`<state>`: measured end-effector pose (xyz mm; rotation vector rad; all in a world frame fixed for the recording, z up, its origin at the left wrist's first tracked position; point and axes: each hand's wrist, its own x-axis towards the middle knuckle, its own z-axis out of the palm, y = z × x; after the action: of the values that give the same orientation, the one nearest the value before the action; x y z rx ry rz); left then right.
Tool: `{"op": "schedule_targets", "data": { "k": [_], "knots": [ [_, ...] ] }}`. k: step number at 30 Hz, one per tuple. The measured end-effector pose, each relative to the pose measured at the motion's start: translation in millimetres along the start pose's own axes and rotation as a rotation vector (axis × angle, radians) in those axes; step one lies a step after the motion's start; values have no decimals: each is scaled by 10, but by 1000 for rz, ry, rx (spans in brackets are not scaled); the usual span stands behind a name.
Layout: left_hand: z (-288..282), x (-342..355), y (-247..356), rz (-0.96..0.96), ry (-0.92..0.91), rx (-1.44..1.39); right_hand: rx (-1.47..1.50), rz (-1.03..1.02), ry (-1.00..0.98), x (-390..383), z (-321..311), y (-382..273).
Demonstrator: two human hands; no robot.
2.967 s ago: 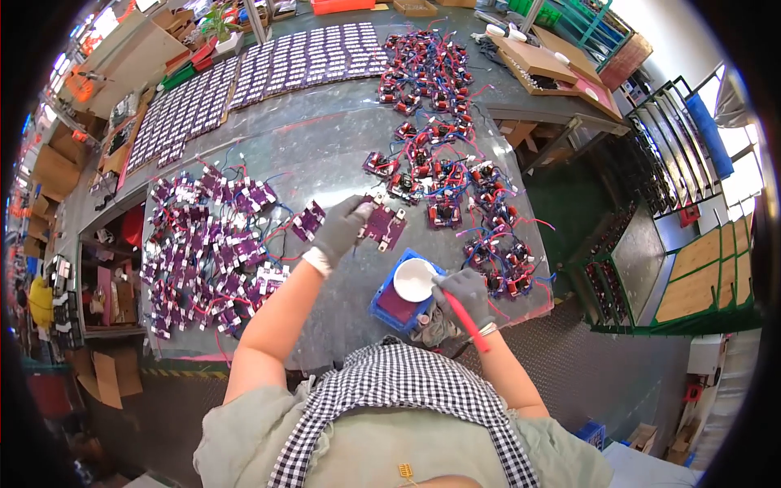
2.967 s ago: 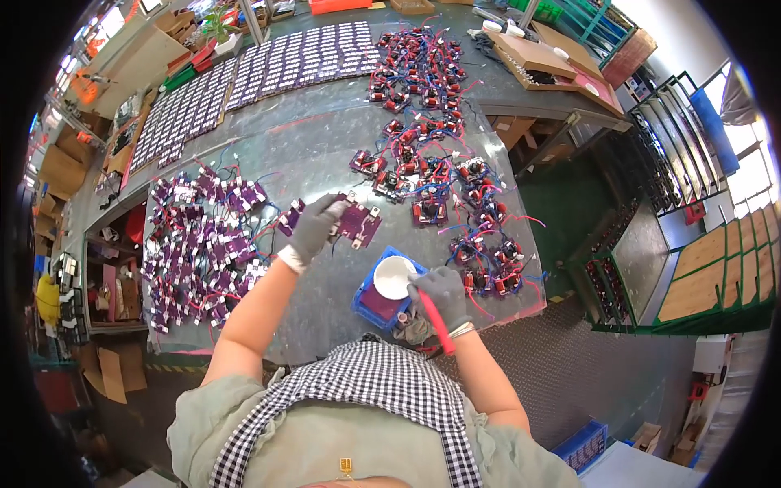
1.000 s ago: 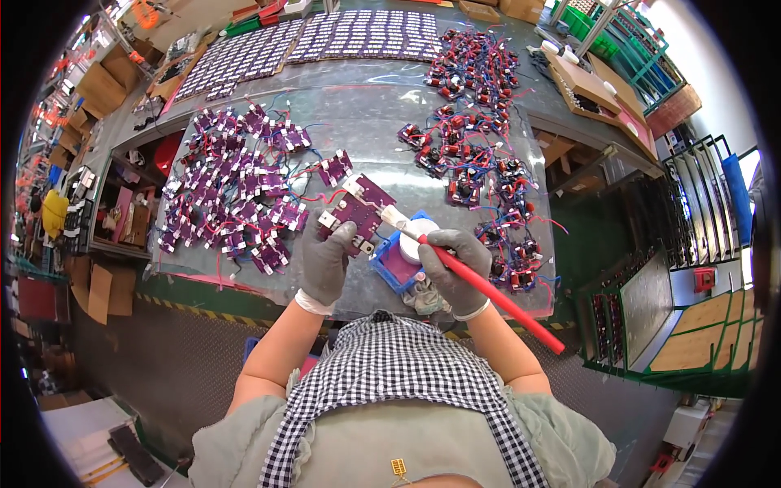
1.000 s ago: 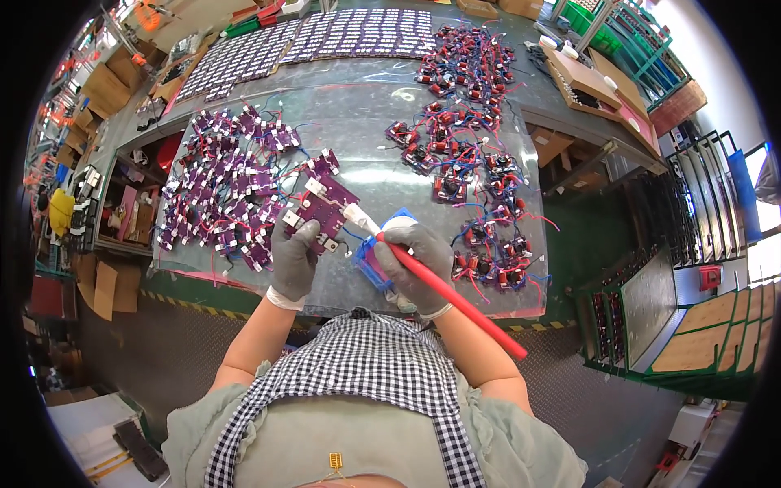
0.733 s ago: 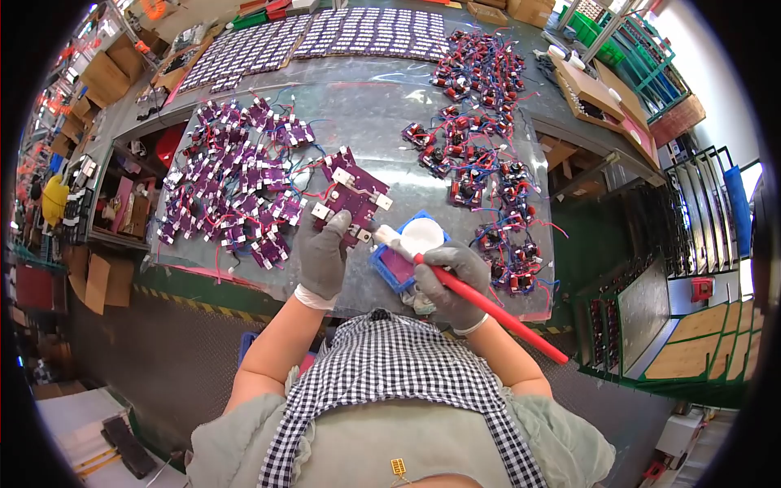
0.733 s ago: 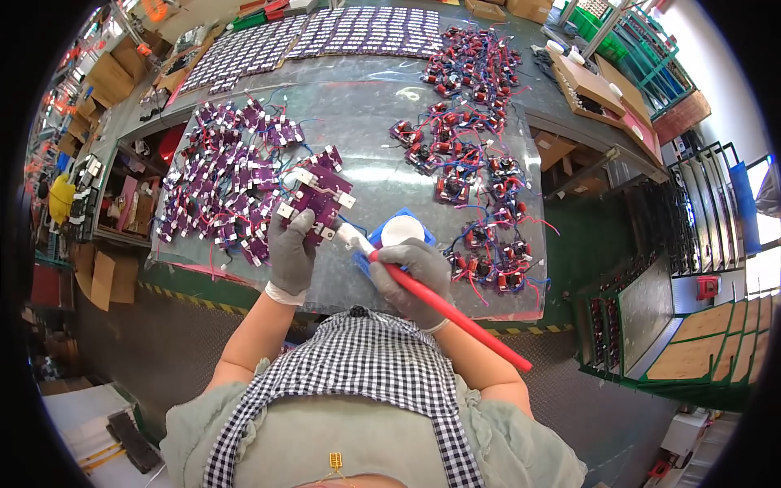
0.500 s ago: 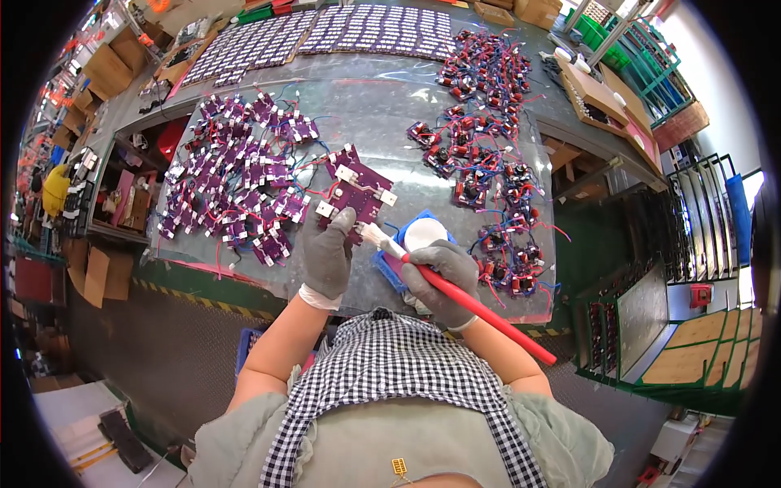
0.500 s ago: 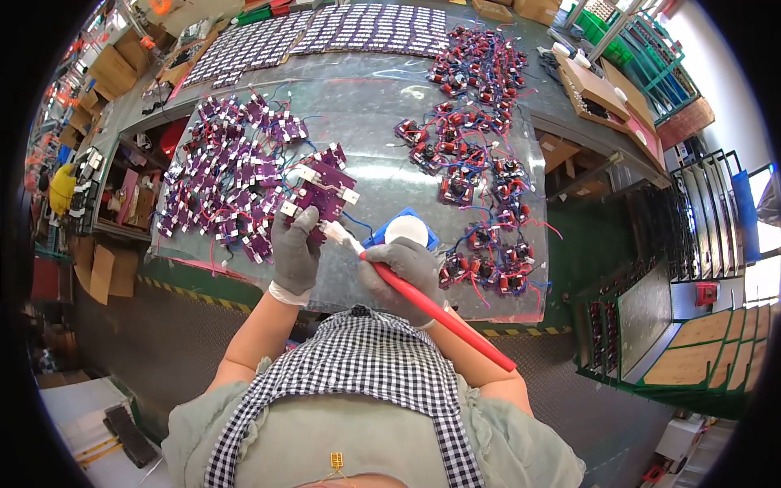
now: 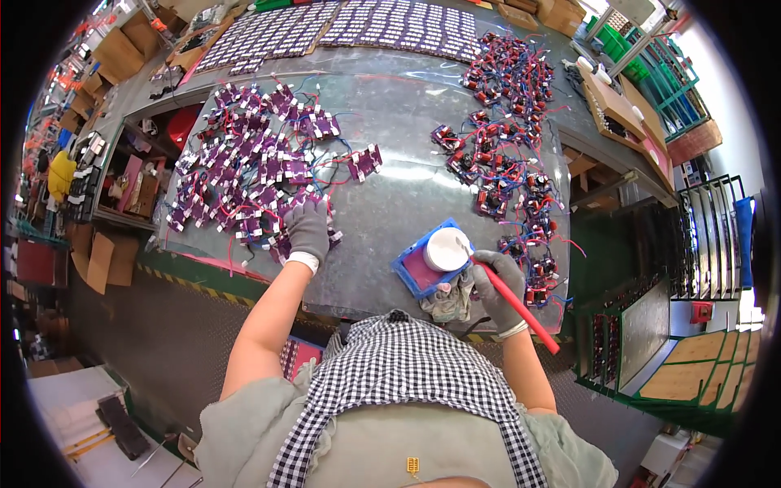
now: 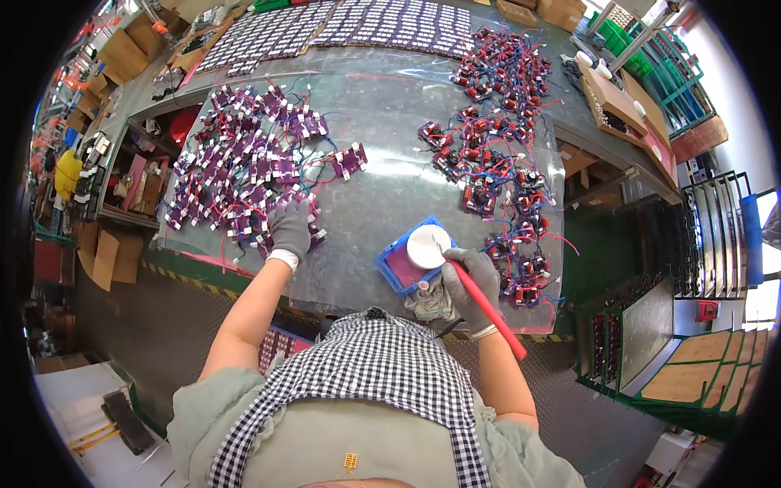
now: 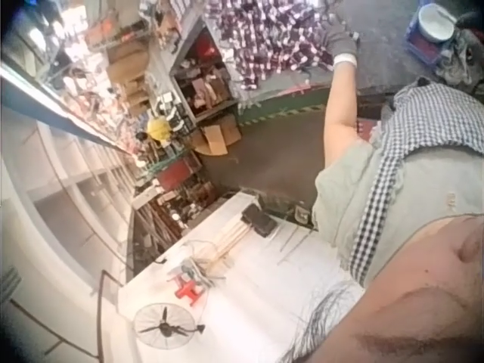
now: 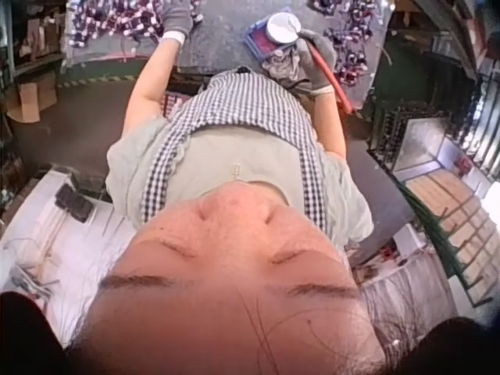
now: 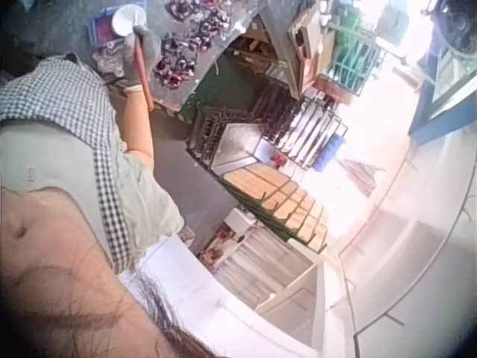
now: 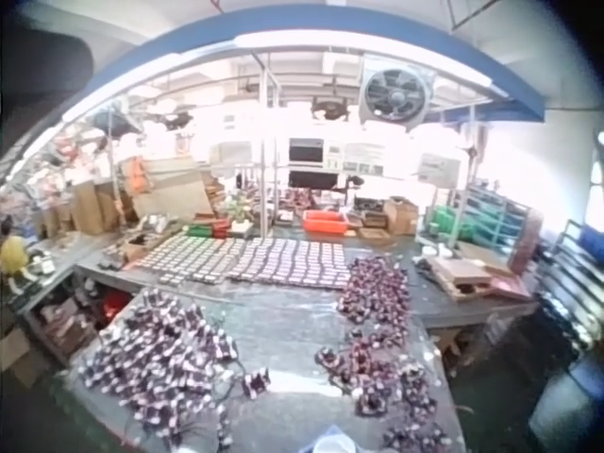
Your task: Apply a white protective coating or substance to small circuit boards using a brush.
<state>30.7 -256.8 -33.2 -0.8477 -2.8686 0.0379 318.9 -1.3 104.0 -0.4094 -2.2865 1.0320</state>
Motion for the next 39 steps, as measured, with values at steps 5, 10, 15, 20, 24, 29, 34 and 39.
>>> {"op": "schedule_targets", "data": {
  "k": [5, 10, 15, 20, 24, 29, 34, 39],
  "knots": [
    [-29, 809, 238, 57, 250, -366, -331, -83, -198, -13, 212, 376],
    [247, 1523, 407, -245, -291, -516, -754, -211, -334, -13, 398, 583],
    [692, 1926, -47, -179, -274, -262, -713, -147, -205, 2, 383, 489],
    [18, 2275, 83, -83, -340, 50, -724, -81, -203, -11, 285, 506],
    [-217, 2505, 756, 225, -125, 12, -709, -25, -189, 46, 264, 455],
    [134, 2875, 2100, 783, -381, -51, -714, 13, -183, 22, 287, 402],
    [373, 2704, 2749, 669, -394, -204, -660, 91, -129, -71, 330, 381],
    [-26, 2301, 2810, 647, -485, -123, -657, 130, -107, -149, 309, 429]
  ]
}}
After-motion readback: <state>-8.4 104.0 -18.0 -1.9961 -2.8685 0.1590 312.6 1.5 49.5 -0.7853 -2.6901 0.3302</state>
